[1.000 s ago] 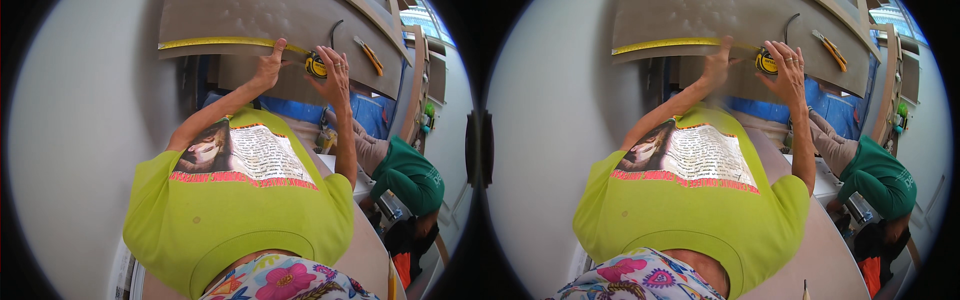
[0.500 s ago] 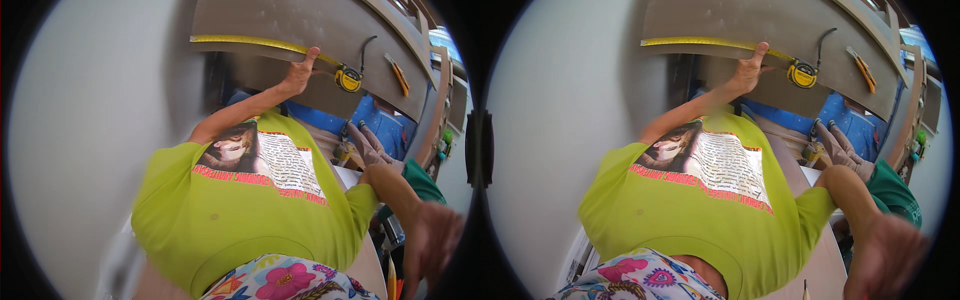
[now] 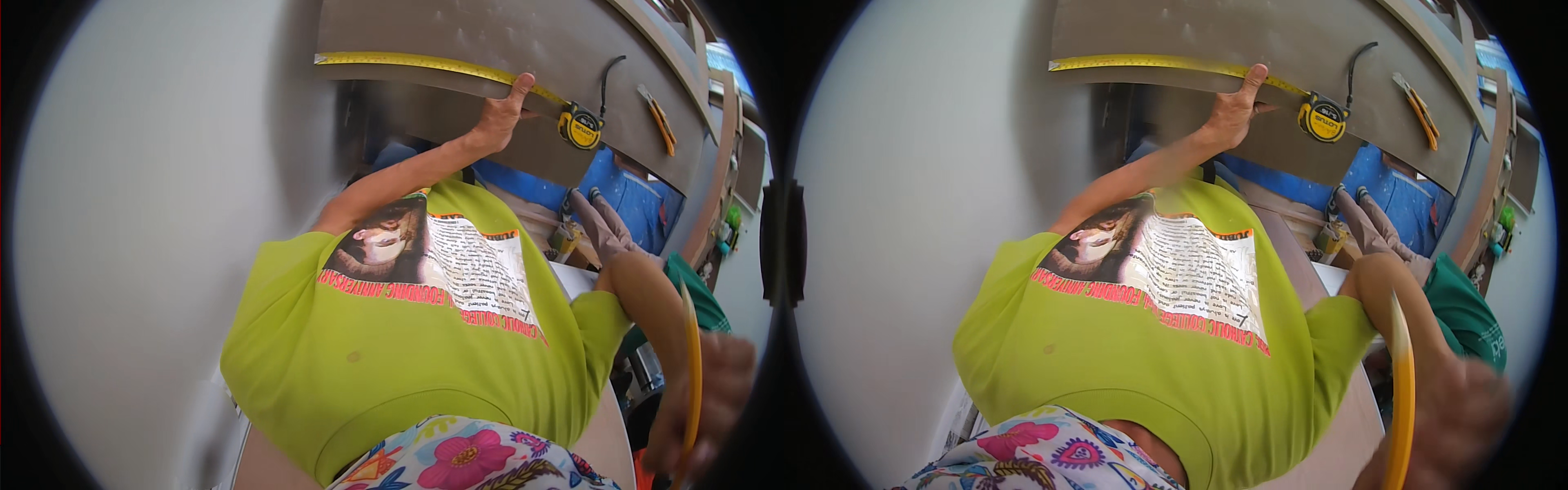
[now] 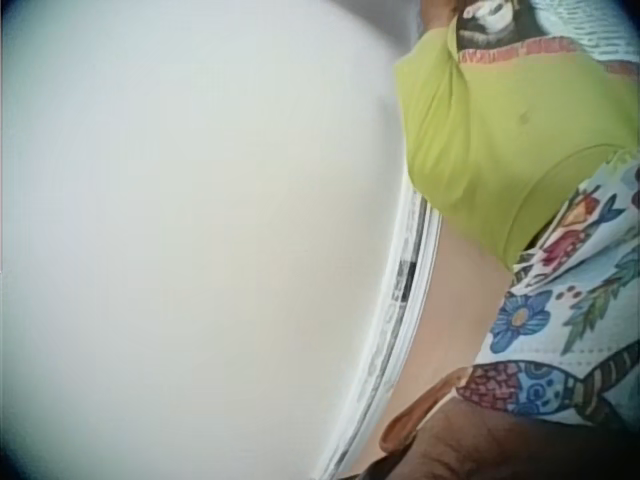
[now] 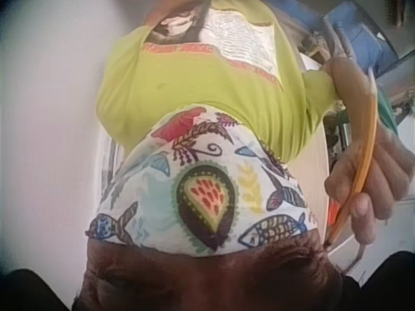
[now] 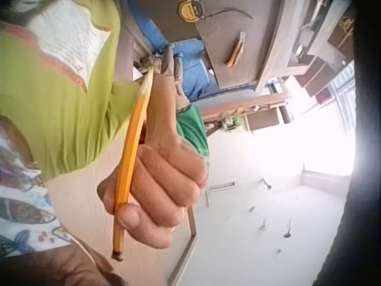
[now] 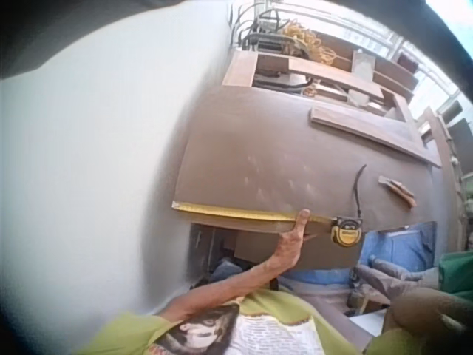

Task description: The person measures and marks a large curved wooden panel using a tape measure, pencil, and straightedge. They then use a utility knife to cut along the marked line. Another person is visible in the background working on a different piece.

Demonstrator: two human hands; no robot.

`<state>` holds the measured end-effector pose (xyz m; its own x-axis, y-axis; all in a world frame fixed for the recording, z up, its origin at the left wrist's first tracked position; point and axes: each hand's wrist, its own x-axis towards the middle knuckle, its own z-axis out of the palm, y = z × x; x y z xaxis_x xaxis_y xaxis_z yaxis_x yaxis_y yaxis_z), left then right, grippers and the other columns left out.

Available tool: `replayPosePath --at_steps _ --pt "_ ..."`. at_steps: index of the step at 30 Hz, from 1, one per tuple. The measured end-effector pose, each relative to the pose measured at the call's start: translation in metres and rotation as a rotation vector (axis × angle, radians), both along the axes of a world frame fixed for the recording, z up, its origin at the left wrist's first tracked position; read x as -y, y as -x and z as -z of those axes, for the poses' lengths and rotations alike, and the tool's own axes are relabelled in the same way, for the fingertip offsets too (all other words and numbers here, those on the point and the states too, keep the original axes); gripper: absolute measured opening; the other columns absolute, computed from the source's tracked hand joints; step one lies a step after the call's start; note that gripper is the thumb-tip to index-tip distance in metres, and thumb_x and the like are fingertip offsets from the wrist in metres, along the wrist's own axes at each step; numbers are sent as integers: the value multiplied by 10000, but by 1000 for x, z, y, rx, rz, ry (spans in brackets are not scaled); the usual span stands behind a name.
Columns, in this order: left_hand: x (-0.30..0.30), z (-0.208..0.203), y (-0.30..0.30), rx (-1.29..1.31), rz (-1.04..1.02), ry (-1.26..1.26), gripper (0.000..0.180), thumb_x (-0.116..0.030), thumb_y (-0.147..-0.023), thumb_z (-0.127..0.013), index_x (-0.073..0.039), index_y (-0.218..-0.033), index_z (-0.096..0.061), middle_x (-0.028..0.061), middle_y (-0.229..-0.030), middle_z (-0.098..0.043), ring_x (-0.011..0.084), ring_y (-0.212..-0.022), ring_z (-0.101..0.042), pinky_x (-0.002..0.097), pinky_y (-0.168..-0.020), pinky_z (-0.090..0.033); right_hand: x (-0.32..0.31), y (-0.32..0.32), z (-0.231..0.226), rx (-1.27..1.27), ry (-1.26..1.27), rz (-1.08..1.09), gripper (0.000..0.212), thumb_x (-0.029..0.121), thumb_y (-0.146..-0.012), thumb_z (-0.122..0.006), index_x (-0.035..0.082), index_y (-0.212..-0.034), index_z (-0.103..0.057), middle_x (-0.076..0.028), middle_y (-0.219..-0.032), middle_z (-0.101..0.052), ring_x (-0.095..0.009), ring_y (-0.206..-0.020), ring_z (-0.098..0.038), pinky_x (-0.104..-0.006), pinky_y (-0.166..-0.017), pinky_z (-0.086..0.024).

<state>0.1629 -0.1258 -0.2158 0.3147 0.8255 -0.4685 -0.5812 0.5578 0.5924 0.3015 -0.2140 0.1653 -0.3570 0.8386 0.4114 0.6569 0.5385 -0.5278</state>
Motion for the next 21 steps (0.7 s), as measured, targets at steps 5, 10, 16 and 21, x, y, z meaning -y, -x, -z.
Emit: replayPosePath --at_steps 5,10,16,21 --pt "8 11 -11 -13 88 -39 437 -402 -930 -715 -69 -1174 -570 37 -1085 -588 146 -979 -620 365 -812 -617 -45 35 173 -403 -54 255 149 -50 -801 -670 -4 -941 -650 -76 -836 -682 -99 -736 -646 -249 -647 -496" --pt "10 -6 -8 83 -5 -118 358 -363 -995 -643 -66 -1176 -562 29 -1075 -572 104 -966 -579 279 -797 -549 -80 53 267 -809 363 264 54 -31 -898 -598 -28 -946 -622 -60 -882 -644 -117 -762 -625 -255 -706 -516" --pt "18 18 -7 257 4 -175 281 -236 -1007 -631 -39 -1195 -558 14 -1101 -566 74 -997 -550 260 -834 -495 -79 53 305 -704 326 327 65 -7 -875 -625 -1 -939 -613 -22 -830 -634 -81 -786 -602 -235 -736 -501" --pt "19 35 0 336 131 -194 259 -204 -1018 -584 -23 -1201 -559 29 -1163 -564 97 -1095 -549 280 -943 -472 -71 49 304 -706 458 343 76 -15 -894 -614 15 -961 -592 -26 -900 -626 -81 -831 -578 -225 -769 -487"
